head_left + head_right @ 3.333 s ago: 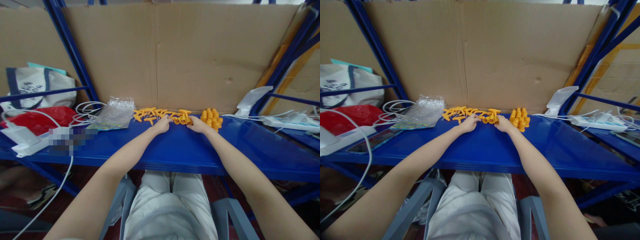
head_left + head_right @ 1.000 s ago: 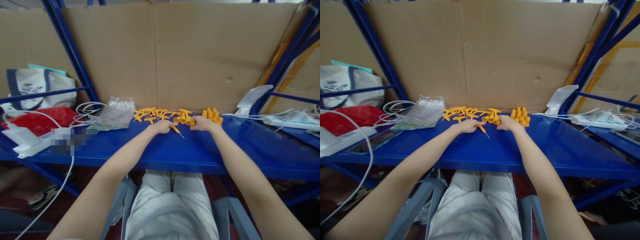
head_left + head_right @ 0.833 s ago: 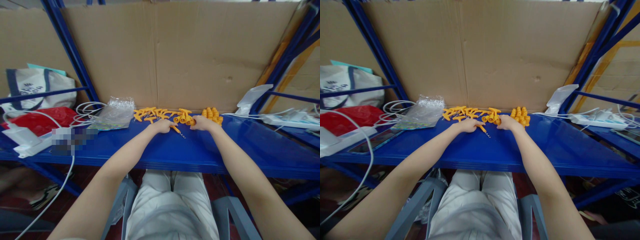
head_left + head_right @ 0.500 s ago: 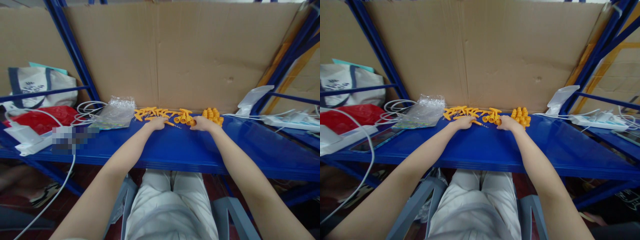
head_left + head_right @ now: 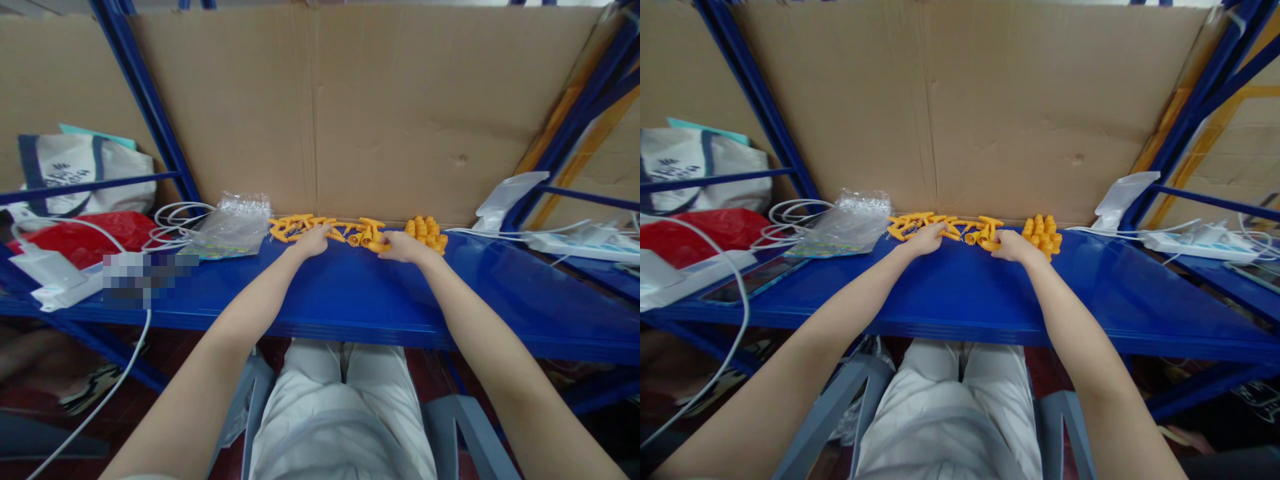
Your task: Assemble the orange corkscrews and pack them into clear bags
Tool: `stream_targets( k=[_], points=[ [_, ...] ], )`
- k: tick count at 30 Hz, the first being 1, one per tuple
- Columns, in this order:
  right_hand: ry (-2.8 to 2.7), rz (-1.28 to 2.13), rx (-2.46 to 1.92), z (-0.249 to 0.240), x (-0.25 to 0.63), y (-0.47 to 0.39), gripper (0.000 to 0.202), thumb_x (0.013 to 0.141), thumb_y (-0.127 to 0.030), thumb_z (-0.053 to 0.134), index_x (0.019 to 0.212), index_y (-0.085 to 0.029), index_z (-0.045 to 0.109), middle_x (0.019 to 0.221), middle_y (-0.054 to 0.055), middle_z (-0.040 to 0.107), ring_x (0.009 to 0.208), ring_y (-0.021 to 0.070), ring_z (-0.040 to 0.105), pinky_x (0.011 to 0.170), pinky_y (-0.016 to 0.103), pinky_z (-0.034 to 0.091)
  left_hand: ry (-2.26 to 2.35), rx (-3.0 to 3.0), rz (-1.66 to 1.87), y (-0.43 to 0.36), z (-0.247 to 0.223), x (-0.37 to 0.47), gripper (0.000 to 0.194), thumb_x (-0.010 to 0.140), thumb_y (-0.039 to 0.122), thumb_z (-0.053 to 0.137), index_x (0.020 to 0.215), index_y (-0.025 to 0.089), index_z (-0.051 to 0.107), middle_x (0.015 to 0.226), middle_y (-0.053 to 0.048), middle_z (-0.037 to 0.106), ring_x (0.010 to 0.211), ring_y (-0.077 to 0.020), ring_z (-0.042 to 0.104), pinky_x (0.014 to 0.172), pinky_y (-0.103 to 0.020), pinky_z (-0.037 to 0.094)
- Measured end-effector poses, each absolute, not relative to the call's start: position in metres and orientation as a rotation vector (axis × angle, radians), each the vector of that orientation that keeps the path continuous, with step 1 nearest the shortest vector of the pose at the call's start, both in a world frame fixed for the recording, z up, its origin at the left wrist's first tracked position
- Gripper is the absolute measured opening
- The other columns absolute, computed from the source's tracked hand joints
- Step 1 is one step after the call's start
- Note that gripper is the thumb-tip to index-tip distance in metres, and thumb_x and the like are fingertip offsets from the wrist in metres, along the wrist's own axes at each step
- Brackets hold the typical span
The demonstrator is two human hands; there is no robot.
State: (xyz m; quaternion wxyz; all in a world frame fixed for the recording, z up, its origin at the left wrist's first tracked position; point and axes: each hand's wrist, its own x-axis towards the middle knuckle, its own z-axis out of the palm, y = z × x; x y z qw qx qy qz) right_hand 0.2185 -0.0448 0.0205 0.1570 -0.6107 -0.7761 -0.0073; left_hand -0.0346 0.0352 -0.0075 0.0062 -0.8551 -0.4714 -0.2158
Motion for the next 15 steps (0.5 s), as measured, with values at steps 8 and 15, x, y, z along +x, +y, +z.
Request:
stream_targets(
  k=[8,15],
  points=[
    [-2.197,-0.035,-1.67,0.021,0.217,-0.048,0.014,0.075,-0.023,0.071,0.085,-0.023,0.062,0.091,0.005,0.072,0.087,0.0241,0.067,0.076,0.033,0.051,-1.462,-2.69,-0.645,0.023,-0.004,-0.025,0.043,0.085,0.007,0.041,0.124,0.017,0.057,0.13,-0.012,0.063,0.125,-0.0238,0.056,0.109,-0.038,0.043],
    [-2.176,0.011,-1.597,0.015,0.221,-0.041,0.015,0.075,-0.023,0.073,0.088,-0.024,0.065,0.094,0.008,0.073,0.09,0.0275,0.068,0.078,0.037,0.052,-1.466,-2.671,-0.631,0.023,-0.005,-0.027,0.047,0.083,0.005,0.04,0.126,0.016,0.057,0.134,-0.012,0.061,0.127,-0.0225,0.055,0.108,-0.035,0.044]
  ],
)
